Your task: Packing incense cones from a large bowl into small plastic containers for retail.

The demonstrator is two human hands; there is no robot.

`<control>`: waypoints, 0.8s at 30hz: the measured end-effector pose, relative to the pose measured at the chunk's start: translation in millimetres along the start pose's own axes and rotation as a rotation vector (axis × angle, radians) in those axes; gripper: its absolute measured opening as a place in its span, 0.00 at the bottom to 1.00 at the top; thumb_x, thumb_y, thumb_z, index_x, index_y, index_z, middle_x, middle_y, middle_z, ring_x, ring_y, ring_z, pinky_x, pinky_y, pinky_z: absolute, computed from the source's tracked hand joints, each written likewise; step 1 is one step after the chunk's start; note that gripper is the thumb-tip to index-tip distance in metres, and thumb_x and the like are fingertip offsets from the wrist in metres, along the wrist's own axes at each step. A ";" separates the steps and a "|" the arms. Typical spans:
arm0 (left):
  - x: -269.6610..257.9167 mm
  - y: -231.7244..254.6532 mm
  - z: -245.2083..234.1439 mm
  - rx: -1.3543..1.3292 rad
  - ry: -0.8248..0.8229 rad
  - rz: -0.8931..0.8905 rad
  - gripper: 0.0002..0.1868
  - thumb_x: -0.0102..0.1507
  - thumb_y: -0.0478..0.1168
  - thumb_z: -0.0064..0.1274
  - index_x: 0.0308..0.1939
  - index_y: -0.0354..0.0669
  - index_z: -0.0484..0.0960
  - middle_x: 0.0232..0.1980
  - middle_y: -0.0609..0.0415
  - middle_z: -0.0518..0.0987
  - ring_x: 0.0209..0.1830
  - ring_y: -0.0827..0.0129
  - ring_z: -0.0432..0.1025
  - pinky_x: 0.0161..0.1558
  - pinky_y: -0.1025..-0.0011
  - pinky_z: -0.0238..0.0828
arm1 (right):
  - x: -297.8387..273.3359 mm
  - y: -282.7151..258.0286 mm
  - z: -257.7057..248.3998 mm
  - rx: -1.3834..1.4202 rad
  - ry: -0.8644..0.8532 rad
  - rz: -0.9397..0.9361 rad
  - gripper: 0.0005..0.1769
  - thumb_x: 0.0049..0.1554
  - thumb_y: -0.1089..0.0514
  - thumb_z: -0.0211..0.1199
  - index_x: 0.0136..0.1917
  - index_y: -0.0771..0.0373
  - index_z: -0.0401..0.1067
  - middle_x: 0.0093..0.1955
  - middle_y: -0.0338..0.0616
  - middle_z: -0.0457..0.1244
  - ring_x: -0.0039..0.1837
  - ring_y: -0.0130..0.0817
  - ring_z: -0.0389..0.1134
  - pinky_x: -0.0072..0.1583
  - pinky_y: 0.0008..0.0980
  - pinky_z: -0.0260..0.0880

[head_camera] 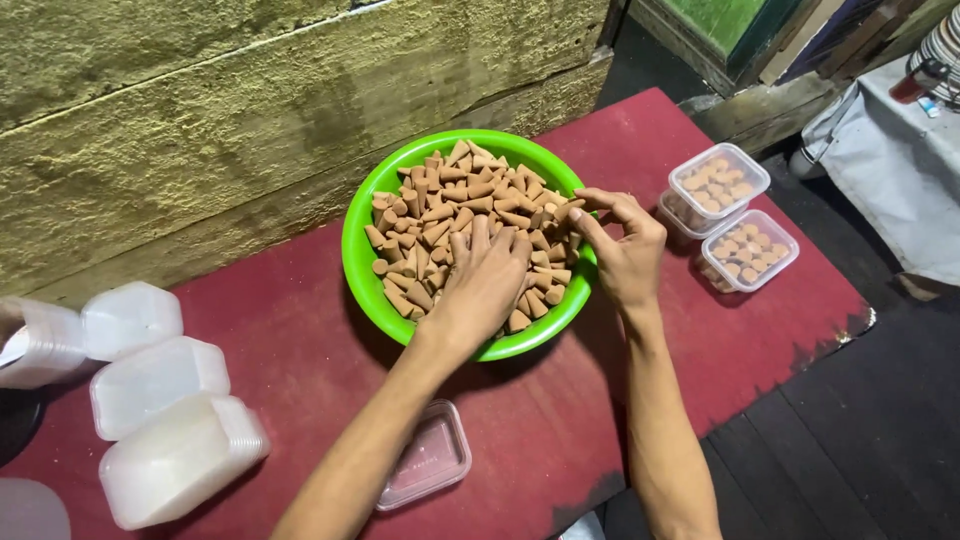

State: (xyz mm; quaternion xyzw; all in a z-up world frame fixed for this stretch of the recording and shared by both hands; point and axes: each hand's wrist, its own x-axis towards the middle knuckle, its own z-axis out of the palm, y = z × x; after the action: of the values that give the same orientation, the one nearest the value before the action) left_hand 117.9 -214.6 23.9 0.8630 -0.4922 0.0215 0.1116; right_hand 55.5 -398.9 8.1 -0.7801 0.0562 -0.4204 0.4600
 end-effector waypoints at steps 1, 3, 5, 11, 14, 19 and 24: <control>-0.6 -1.1 -4.5 0.000 -0.004 0.002 0.11 0.62 0.42 0.59 0.44 0.41 0.79 0.45 0.48 0.72 0.52 0.54 0.59 0.49 0.53 0.57 | 0.1 0.7 -0.2 0.000 0.002 0.003 0.12 0.57 0.65 0.73 0.55 0.61 0.80 0.49 0.45 0.72 0.51 0.30 0.70 0.51 0.28 0.70; -1.8 -4.2 -14.6 -0.172 -0.036 -0.007 0.09 0.62 0.45 0.59 0.40 0.50 0.76 0.38 0.56 0.74 0.52 0.57 0.61 0.51 0.54 0.54 | 1.3 1.4 0.2 0.011 -0.012 0.006 0.12 0.56 0.64 0.74 0.55 0.60 0.81 0.47 0.44 0.72 0.50 0.29 0.70 0.50 0.28 0.71; -3.6 0.5 -23.0 -0.199 -0.037 -0.013 0.11 0.62 0.45 0.60 0.43 0.48 0.76 0.39 0.54 0.76 0.52 0.56 0.62 0.52 0.53 0.53 | -0.4 -4.8 1.4 0.022 -0.005 0.028 0.16 0.56 0.65 0.74 0.58 0.61 0.79 0.46 0.44 0.72 0.49 0.28 0.70 0.51 0.29 0.70; -9.2 -5.3 -0.2 -0.191 0.006 -0.023 0.13 0.61 0.44 0.61 0.48 0.49 0.78 0.43 0.54 0.79 0.51 0.60 0.65 0.54 0.55 0.54 | -2.0 -4.5 2.6 0.043 0.007 0.091 0.20 0.54 0.63 0.75 0.60 0.59 0.78 0.45 0.41 0.73 0.49 0.24 0.70 0.52 0.27 0.69; -20.7 -8.9 -15.8 -0.292 0.071 -0.039 0.14 0.62 0.43 0.60 0.51 0.48 0.80 0.47 0.53 0.81 0.52 0.60 0.69 0.53 0.57 0.56 | -2.6 0.9 2.4 0.032 0.002 0.087 0.18 0.54 0.62 0.76 0.58 0.59 0.79 0.45 0.41 0.73 0.50 0.25 0.70 0.52 0.26 0.69; -57.5 -13.0 -80.4 -0.725 0.195 -0.003 0.11 0.59 0.35 0.62 0.46 0.44 0.86 0.43 0.42 0.83 0.46 0.46 0.77 0.49 0.57 0.71 | -5.0 -9.9 -0.3 0.057 -0.048 0.037 0.11 0.55 0.63 0.75 0.52 0.63 0.81 0.46 0.45 0.72 0.50 0.30 0.70 0.52 0.27 0.69; -114.6 -24.6 -95.1 -0.813 0.259 -0.124 0.14 0.57 0.44 0.66 0.47 0.51 0.86 0.39 0.50 0.85 0.43 0.52 0.81 0.48 0.60 0.76 | -20.6 -68.3 6.1 0.199 -0.184 -0.040 0.09 0.50 0.69 0.76 0.44 0.66 0.80 0.46 0.51 0.70 0.53 0.41 0.71 0.54 0.33 0.70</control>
State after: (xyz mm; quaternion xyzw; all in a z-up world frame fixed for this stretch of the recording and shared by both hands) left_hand 86.9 -85.4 95.5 0.7670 -0.3898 -0.0726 0.5045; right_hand 26.2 -346.1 46.5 -0.7669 -0.0437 -0.3593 0.5300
